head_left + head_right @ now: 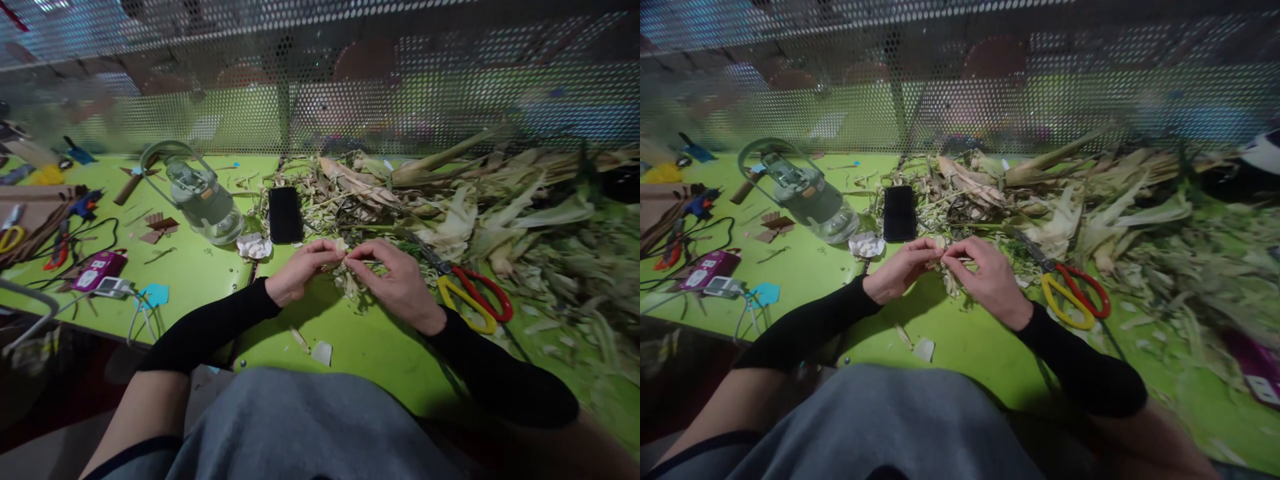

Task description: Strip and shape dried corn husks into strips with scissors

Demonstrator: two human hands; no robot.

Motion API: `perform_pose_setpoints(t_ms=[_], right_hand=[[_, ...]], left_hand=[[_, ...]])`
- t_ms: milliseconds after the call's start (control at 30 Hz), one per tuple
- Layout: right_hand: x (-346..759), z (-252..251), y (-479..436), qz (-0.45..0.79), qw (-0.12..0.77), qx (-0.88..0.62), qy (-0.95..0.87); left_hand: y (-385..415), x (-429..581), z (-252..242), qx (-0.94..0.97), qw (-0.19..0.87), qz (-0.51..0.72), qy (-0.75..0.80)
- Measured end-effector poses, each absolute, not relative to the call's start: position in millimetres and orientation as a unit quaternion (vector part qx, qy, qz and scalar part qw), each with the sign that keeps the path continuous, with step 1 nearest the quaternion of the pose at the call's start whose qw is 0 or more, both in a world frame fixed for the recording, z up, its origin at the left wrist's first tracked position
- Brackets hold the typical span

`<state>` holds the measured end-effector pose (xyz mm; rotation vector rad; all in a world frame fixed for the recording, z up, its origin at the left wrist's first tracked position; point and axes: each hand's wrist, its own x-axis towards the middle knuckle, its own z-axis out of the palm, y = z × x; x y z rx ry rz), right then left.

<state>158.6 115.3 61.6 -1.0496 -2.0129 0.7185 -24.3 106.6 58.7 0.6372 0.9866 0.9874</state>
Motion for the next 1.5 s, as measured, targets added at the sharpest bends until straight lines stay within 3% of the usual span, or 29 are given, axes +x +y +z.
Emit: perform_pose_setpoints(t_ms=[167,400,533,667,900,1133,1300,1400,1500], right_hand=[[169,72,117,0.328,0.366,-0.451,-0.745],[220,97,119,0.171,0.354,-0.519,-0.759],[240,94,114,0.154,0.350,-0.560,-0.735],[206,84,95,0.237,0.292,-0.510,-0.773],[143,61,89,0.327,0.337,-0.478,-0.743],[143,42,91,0.468,0.393,-0.448,-0.652],[151,43,95,0.438,0.356,-0.493,-0.662],[169,54,105,0.409,0.315,-0.518,-0.682],[195,67,117,0.276,0.301,-0.553,-0.726]], left_hand=[[110,-28,66,0.270,0.726,0.457,0.438],[111,-31,67,0.267,0.733,0.458,0.427],[107,-31,65,0.287,0.716,0.470,0.428],[101,-26,66,0.292,0.714,0.481,0.417],[94,-20,59,0.330,0.685,0.498,0.417],[91,-26,54,0.545,0.496,0.546,0.399],[101,-24,57,0.360,0.680,0.476,0.426],[110,-27,62,0.293,0.713,0.465,0.434],[116,-32,65,0.257,0.718,0.483,0.430]])
